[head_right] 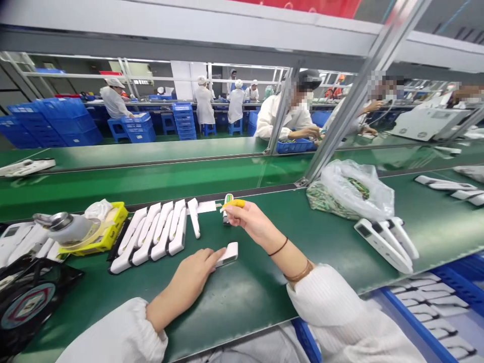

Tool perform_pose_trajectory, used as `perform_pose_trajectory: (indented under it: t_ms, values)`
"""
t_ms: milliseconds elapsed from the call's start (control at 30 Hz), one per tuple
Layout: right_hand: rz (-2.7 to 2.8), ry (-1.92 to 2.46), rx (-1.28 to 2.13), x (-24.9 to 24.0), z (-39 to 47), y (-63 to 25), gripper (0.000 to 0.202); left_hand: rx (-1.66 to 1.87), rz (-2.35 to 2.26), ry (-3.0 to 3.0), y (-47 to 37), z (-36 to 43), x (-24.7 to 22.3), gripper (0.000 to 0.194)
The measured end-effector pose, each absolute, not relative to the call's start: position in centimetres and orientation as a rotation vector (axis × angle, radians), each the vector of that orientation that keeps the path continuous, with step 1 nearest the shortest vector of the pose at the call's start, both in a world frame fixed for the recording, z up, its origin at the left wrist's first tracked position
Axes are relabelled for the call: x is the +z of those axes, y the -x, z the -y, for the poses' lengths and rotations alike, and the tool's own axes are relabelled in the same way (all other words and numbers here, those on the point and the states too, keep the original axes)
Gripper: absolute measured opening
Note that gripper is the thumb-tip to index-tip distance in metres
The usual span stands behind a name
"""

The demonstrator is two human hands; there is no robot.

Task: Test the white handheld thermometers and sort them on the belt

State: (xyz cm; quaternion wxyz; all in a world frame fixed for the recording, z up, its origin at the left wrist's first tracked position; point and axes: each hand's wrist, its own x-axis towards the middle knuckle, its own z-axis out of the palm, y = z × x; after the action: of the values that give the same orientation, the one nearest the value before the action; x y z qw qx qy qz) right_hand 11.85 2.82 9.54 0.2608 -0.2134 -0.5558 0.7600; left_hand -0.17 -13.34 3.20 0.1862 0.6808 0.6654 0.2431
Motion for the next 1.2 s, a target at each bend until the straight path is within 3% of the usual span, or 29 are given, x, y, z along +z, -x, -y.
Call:
perform_pose_trajectory:
  t_ms: [233,367,467,700,967,1200]
  values:
    - [1.532,0.416,1.910,10.5,-0.7,-16.3,0.017,1.372,-0.730,-0.766,0.0,15.8,5.2,0.054]
    - [1.602,0.186,1.815,11.6,1.8,-16.7,0.013,1.377,-0.261,-0.453,-2.9,17.2,6.0,0.024]
    - [1.615,0.089,1.696,12.2,3.3,-16.9,0.009,1.284,-0.045,-0.305,-4.7,17.5,6.1,0.034]
    - [1.613,0.083,1.543,12.3,4.5,-17.7,0.004,1.292,0.074,-0.264,-6.4,17.9,5.8,0.026]
    - [1.669,0.187,1.384,12.2,5.2,-18.1,0.004,1.288,0.024,-0.340,-6.8,18.0,6.1,0.031]
    - [1.635,0.288,1.730,12.0,4.9,-18.3,0.011,1.278,-0.110,-0.427,-6.6,18.0,6.0,0.031]
